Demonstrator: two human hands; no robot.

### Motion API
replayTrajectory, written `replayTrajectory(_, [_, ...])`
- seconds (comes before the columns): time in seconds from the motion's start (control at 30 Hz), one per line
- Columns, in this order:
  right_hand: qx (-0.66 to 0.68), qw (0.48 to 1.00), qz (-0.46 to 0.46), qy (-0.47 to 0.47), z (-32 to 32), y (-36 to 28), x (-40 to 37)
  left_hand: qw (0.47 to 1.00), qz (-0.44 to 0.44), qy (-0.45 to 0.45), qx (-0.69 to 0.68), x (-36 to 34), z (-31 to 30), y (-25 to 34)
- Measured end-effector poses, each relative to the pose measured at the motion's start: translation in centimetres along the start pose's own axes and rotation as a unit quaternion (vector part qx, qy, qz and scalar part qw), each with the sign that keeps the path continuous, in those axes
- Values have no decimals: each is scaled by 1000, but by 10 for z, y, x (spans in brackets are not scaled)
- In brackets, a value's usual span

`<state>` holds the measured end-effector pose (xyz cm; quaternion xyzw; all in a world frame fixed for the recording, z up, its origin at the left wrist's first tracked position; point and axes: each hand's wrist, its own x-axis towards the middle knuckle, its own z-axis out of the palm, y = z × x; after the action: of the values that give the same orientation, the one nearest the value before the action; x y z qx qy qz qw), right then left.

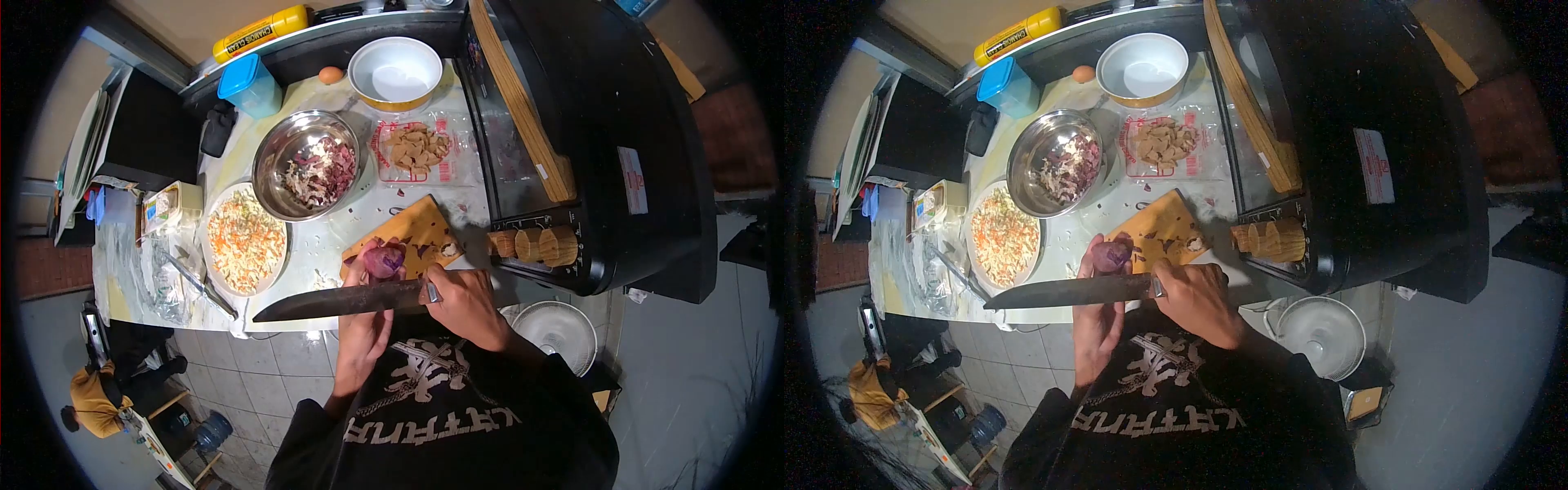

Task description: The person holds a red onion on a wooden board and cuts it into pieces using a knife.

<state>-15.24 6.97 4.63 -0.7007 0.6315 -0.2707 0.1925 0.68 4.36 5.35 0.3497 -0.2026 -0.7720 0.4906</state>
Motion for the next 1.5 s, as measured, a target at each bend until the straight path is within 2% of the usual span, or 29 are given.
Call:
replayTrajectory(0.03, [20,1000,22,-5,-1,-2,0,1000,0,0,0,-1,0,0])
replayTrajectory(0.13, [17,1000,3,-23,-3,-3,0,1000,-15,-9,13,-3,10,2])
replayTrajectory(0.2, [10,1000,3,-29,1,-3,-2,999,-24,14,-27,-2,23,3])
replayTrajectory(0.3, [3,999,6,-42,0,-7,-1,999,-43,11,-30,-4,11,1])
replayTrajectory(0.43, [0,998,12,-61,1,-6,-1,998,-20,4,-52,-4,13,2])
replayTrajectory(0.53, [0,997,19,-77,-1,-7,0,996,-29,40,-68,-3,13,0])
replayTrajectory(0.6, [-4,996,24,-82,2,-6,-1,998,10,54,-22,-1,18,-2])
replayTrajectory(0.73, [-1,995,15,-95,1,-6,-1,998,4,58,-38,-2,10,-3])
replayTrajectory(0.8, [-2,995,14,-94,2,-6,-1,998,3,59,4,-2,8,-4])
replayTrajectory(0.9, [-12,995,12,-97,1,-5,-1,997,26,66,10,0,8,-4])
replayTrajectory(1.17, [-41,993,-1,-111,-3,-6,2,994,16,93,52,-1,1,-5])
replayTrajectory(1.23, [-39,998,-39,-17,-1,-6,3,994,18,94,46,0,-1,-7])
replayTrajectory(1.27, [-39,998,-40,-18,-2,-6,4,994,26,91,48,0,-1,-7])
replayTrajectory(1.37, [-49,997,-35,-42,-5,-8,4,993,42,90,61,0,-1,-8])
replayTrajectory(1.43, [-43,993,-30,-103,-7,-8,3,992,50,92,73,0,0,-9])
replayTrajectory(1.5, [-39,995,-31,-86,-4,-6,4,990,66,101,74,0,-2,-11])
